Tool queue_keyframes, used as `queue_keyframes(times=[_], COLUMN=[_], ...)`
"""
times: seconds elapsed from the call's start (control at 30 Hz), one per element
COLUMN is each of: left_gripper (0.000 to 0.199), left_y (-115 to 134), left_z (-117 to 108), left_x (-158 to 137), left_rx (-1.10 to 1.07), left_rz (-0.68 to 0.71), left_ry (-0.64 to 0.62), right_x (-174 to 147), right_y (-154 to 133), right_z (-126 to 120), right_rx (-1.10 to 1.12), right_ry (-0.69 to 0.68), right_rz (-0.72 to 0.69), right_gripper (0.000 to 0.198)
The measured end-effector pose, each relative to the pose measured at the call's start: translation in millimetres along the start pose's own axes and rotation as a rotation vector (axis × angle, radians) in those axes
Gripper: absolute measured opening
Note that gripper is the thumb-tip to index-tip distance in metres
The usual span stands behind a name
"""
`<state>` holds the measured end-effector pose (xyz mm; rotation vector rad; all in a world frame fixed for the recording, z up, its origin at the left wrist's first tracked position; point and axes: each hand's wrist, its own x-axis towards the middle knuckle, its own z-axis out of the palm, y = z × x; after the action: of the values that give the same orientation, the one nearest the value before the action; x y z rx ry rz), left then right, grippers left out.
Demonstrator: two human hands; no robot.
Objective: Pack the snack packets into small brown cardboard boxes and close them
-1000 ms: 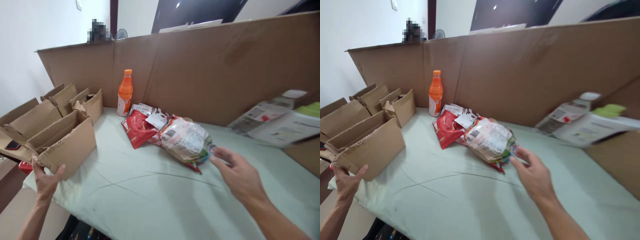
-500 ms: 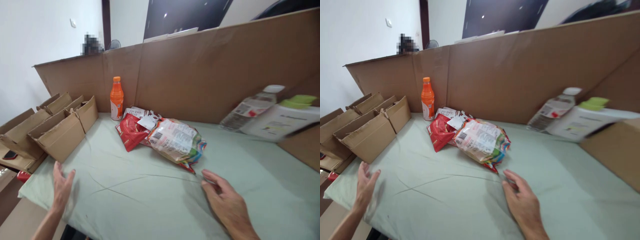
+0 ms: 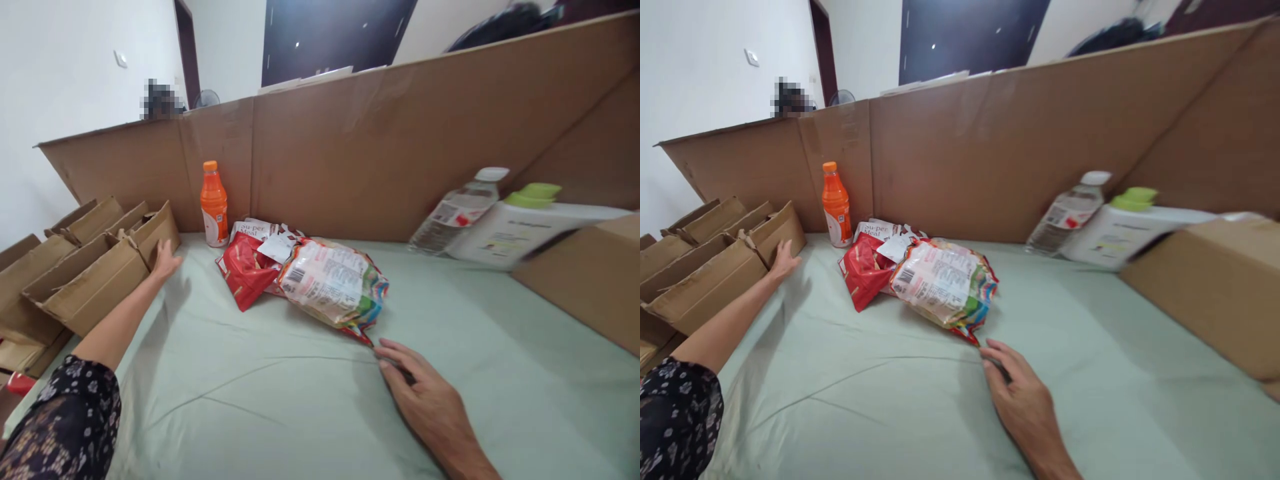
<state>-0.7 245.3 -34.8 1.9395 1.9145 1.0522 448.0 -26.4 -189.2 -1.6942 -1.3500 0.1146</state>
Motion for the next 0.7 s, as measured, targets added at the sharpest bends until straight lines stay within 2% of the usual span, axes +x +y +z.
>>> queue_keyframes(times=[0.07, 0.13, 0.27, 0.33, 0.43, 0.5, 0.6, 0.7], left_gripper=[0.046, 0.045, 0.045, 0.054, 0.071, 0.065, 0.055, 0.060], left_y=[-8.0, -16.9, -33.8, -43.8, -60.3, -68.5, -67.6, -44.3], left_z=[-0.2, -3.0, -12.3, -20.5, -37.0, -48.4, -58.1, -46.8], left_x=[11.6, 4.9, -53.6, -86.3, -109.4, -107.5, -103.2, -124.9], left_rx=[0.011, 0.003, -0.084, -0.141, -0.189, -0.190, -0.181, -0.177], left_rz=[-0.053, -0.074, 0.001, 0.039, -0.030, -0.126, -0.206, -0.153], left_ry=[0.025, 0.018, -0.133, -0.201, -0.146, -0.044, 0.038, -0.068], right_x=[-1.0, -1.3, -0.8, -1.2, -1.6, 0.5, 8.0, 12.8], right_y=[3.5, 5.9, 7.0, 7.5, 10.7, 11.9, 2.6, -24.2], right_z=[-0.1, -0.7, -0.7, 0.7, 3.7, 5.6, 5.8, -0.7], right_rx=[-0.014, -0.028, -0.045, -0.040, -0.025, -0.015, 0.010, 0.034], right_ry=[0.001, -0.007, -0.005, 0.000, -0.003, 0.008, 0.006, -0.058], right_rz=[-0.001, 0.000, 0.003, -0.005, -0.031, -0.041, -0.044, -0.057], right_gripper=[0.042, 0.042, 0.041, 0.041, 0.040, 0.039, 0.034, 0.027])
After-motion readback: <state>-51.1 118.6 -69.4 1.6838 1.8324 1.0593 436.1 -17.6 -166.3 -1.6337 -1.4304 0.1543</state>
